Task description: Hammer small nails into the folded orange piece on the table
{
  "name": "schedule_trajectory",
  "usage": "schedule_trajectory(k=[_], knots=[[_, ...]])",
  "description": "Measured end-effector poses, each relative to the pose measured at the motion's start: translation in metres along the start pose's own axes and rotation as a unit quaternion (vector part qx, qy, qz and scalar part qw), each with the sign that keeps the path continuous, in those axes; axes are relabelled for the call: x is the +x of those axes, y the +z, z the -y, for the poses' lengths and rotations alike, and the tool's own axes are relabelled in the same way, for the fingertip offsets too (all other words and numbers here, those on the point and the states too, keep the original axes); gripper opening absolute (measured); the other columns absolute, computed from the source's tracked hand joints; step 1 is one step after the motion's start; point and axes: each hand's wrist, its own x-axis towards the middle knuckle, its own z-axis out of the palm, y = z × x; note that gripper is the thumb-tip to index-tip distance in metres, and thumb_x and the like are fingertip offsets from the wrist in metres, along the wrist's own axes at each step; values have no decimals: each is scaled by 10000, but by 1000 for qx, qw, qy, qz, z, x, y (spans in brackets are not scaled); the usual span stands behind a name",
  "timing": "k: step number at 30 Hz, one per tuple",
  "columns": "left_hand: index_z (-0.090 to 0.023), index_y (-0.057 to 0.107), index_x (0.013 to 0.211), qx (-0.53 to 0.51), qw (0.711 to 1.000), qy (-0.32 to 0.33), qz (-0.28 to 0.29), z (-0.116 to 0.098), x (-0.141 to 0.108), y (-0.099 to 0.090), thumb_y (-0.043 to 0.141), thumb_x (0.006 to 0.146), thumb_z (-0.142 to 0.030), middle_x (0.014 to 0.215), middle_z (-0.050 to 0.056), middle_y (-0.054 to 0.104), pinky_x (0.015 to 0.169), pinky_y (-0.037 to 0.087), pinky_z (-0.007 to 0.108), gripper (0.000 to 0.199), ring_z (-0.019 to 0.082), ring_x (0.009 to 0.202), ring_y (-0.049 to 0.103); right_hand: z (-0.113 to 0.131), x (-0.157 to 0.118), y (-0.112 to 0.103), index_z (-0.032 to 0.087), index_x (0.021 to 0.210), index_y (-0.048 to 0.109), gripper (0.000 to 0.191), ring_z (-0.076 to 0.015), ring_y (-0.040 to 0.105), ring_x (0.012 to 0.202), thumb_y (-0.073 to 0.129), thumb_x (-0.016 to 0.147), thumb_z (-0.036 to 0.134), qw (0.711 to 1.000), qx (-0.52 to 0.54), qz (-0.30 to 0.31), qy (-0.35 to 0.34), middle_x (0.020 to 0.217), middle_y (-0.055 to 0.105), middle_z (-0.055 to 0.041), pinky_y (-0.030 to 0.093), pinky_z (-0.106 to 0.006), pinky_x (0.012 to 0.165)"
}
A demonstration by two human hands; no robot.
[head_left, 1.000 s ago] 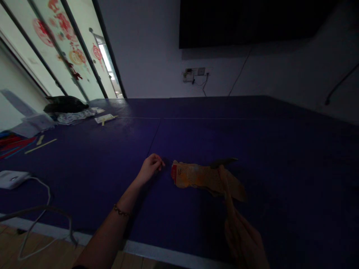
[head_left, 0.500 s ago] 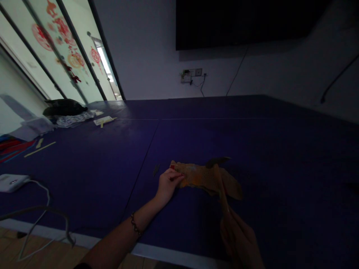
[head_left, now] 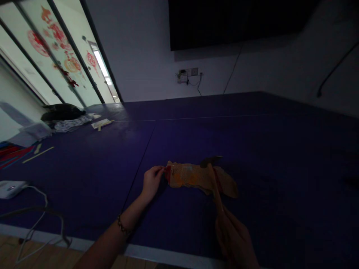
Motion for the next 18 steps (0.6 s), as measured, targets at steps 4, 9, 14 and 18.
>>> schedule_trajectory(k=[4, 9, 14, 18], knots=[[-138, 622, 702, 43, 998, 21, 43, 6, 5, 8, 432, 774, -241, 711, 38, 642, 644, 413, 234, 228, 143, 692, 574, -3, 4, -5, 169, 1005, 558, 562, -54, 369, 283, 658, 564, 501, 1000, -15, 7, -1, 455, 492, 68, 242, -161, 240], [-151, 586, 668, 72, 995, 32, 59, 12, 4, 21, 410, 789, -222, 645, 14, 597, 603, 389, 215, 225, 123, 634, 533, -5, 10, -12, 155, 1044, 517, 639, -89, 455, 334, 688, 528, 492, 1000, -6, 14, 24, 486, 542, 43, 308, -171, 261], [-156, 576, 676, 70, 994, 44, 65, 16, 3, 25, 411, 798, -230, 667, 18, 590, 617, 388, 219, 218, 128, 656, 531, -4, 8, -9, 150, 1055, 509, 644, -70, 403, 290, 679, 541, 499, 1000, -10, 11, 17, 446, 509, 60, 261, -160, 237], [-159, 581, 690, 91, 992, 63, 66, 19, 3, 25, 416, 805, -242, 695, 25, 592, 638, 388, 229, 217, 136, 686, 533, -6, 7, -7, 157, 1042, 504, 611, -76, 455, 341, 694, 547, 459, 999, 16, -34, 11, 500, 547, 47, 318, -159, 269]])
